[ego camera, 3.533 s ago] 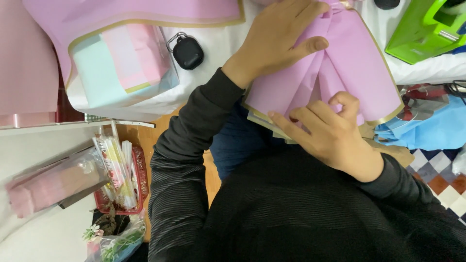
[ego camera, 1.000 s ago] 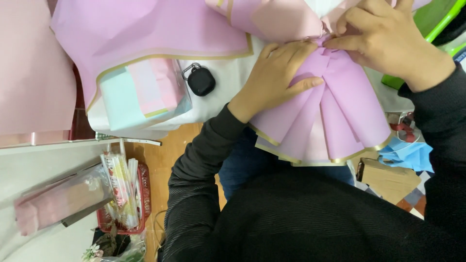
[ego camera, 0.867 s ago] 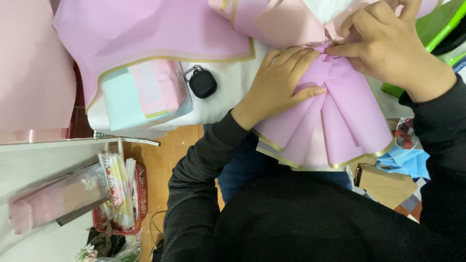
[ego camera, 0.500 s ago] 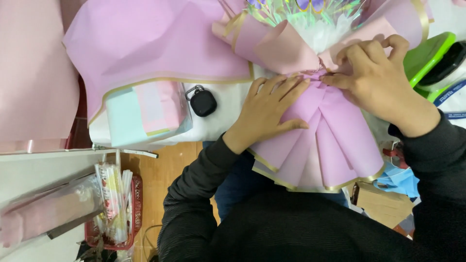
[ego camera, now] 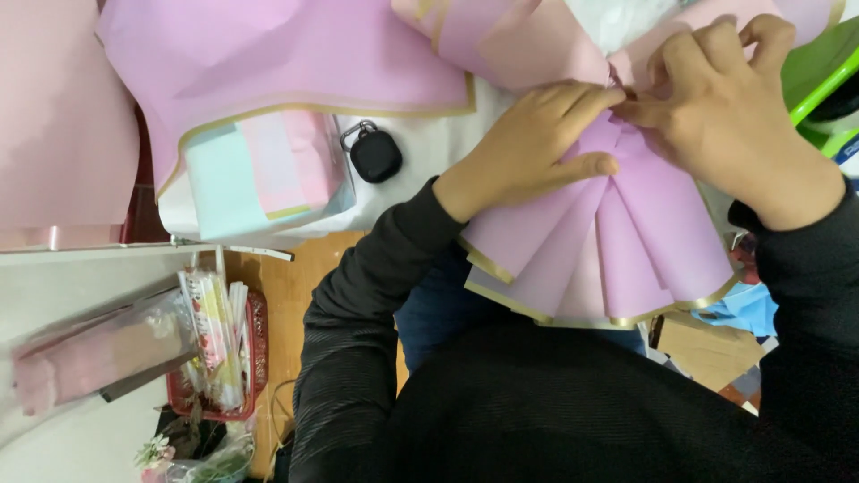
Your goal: The person wraps a bouquet of decorative butterflies and paper by hand, pleating the pink wrapping paper around the base and securing it with tape and wire.
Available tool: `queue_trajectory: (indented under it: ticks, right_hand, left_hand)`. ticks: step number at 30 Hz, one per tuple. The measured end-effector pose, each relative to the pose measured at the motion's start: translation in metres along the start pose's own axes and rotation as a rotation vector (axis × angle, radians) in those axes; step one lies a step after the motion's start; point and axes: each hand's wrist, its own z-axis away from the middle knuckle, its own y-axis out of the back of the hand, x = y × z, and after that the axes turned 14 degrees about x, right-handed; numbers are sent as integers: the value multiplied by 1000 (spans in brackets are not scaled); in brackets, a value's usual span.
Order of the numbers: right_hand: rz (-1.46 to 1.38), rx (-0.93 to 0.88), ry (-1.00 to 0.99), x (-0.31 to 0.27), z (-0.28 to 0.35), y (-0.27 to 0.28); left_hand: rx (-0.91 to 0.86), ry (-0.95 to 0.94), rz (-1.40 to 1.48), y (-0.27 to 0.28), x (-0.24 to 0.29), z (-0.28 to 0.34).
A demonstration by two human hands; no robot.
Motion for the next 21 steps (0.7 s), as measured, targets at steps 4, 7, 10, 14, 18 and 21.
queue_trajectory:
  ticks: [4, 7, 10, 14, 18, 21]
  right_hand:
    - [3, -50, -6, 2, 5, 4]
    - [-24, -169, -39, 4, 15, 3]
    - [-71, -199, -75, 7, 21, 0]
    - [-80, -92, -74, 5, 24, -4]
    - [-141, -44, -53, 5, 20, -3]
    - [-224, -8, -93, 3, 22, -5]
  left_hand:
    - [98, -113, 25, -5, -2, -7]
    - [90, -106, 28, -4, 3, -3]
    - [104, -90, -57, -16, 2, 7]
    - [114, -38, -140, -25, 5, 17]
    - [116, -30, -169, -28, 8, 18]
    - [118, -66, -176, -26, 6, 17]
